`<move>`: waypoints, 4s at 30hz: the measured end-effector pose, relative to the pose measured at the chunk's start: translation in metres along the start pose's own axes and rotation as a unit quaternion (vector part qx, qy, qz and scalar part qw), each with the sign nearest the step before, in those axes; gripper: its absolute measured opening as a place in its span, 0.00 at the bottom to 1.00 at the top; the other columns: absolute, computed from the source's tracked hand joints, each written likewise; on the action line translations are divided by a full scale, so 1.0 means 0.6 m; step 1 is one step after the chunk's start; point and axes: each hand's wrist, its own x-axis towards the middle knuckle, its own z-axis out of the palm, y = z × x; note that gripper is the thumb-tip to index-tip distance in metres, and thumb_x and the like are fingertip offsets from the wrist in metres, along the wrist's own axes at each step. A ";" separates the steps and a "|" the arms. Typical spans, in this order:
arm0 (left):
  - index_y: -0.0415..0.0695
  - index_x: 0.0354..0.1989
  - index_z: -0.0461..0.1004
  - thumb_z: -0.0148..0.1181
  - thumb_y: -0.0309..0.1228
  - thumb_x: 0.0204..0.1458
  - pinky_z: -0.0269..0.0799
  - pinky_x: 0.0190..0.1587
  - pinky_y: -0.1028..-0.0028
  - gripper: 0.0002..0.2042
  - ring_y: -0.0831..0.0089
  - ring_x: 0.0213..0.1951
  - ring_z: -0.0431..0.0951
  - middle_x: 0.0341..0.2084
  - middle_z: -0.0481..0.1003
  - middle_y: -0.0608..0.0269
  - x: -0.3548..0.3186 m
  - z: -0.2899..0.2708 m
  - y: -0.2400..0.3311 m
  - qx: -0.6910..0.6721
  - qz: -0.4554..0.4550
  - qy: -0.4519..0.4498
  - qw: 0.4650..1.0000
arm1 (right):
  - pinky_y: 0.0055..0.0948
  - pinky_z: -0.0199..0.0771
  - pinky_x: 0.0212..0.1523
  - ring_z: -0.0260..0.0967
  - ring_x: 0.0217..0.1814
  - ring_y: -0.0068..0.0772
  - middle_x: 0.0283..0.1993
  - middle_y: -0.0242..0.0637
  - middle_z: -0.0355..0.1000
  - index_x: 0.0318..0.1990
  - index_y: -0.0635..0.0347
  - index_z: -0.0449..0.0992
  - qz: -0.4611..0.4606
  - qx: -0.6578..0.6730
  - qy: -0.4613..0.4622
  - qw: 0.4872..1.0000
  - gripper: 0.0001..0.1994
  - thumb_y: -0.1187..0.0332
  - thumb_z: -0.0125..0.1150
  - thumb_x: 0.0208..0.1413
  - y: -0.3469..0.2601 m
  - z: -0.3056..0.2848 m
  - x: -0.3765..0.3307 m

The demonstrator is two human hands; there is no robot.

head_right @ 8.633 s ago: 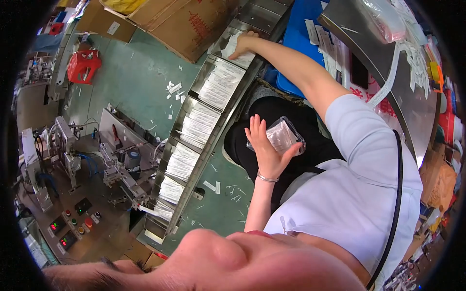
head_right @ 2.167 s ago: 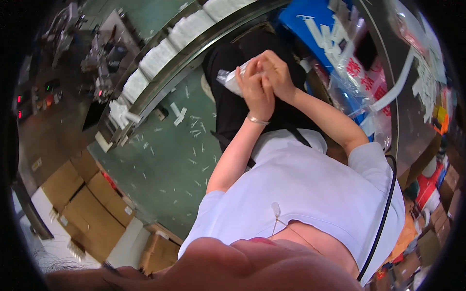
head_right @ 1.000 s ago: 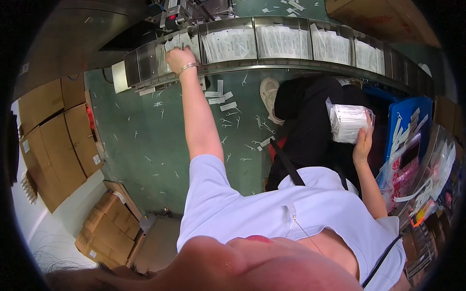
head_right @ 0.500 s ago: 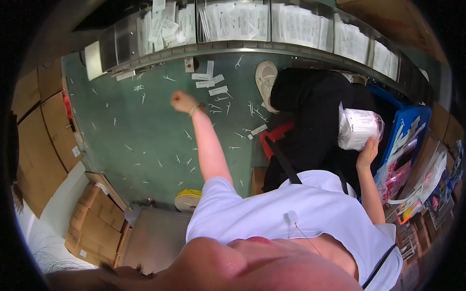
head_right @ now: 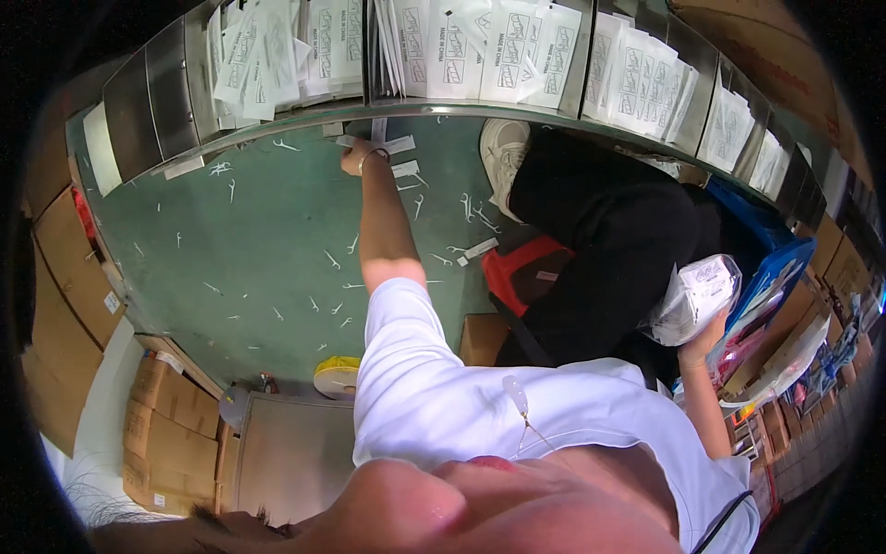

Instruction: Packing items into plastic bags and operating an automated sealing machine on an assembly line.

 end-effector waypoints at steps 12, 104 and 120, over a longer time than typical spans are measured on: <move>0.43 0.22 0.75 0.65 0.35 0.31 0.71 0.32 0.62 0.10 0.56 0.29 0.74 0.23 0.74 0.56 -0.029 0.009 0.004 0.264 0.626 0.095 0.728 | 0.31 0.51 0.59 0.55 0.58 0.35 0.57 0.41 0.57 0.57 0.65 0.54 0.011 -0.014 0.009 1.000 0.24 0.57 0.32 0.60 0.014 -0.020 0.003; 0.38 0.37 0.71 0.56 0.24 0.46 0.68 0.33 0.73 0.09 0.67 0.31 0.71 0.31 0.68 0.57 -0.907 -0.432 -0.070 0.247 0.699 -0.522 0.422 | 0.35 0.60 0.42 0.63 0.35 0.35 0.30 0.38 0.65 0.26 0.64 0.69 -0.682 -0.191 -0.077 0.701 0.05 0.73 0.54 0.40 -0.027 -0.153 -0.079; 0.35 0.32 0.72 0.54 0.21 0.47 0.69 0.27 0.73 0.05 0.64 0.23 0.74 0.23 0.73 0.54 -0.882 -0.474 -0.124 0.050 0.744 -0.470 0.472 | 0.35 0.63 0.36 0.63 0.32 0.39 0.28 0.40 0.64 0.32 0.64 0.67 -0.488 -0.130 -0.117 0.855 0.06 0.72 0.48 0.46 -0.013 -0.107 -0.115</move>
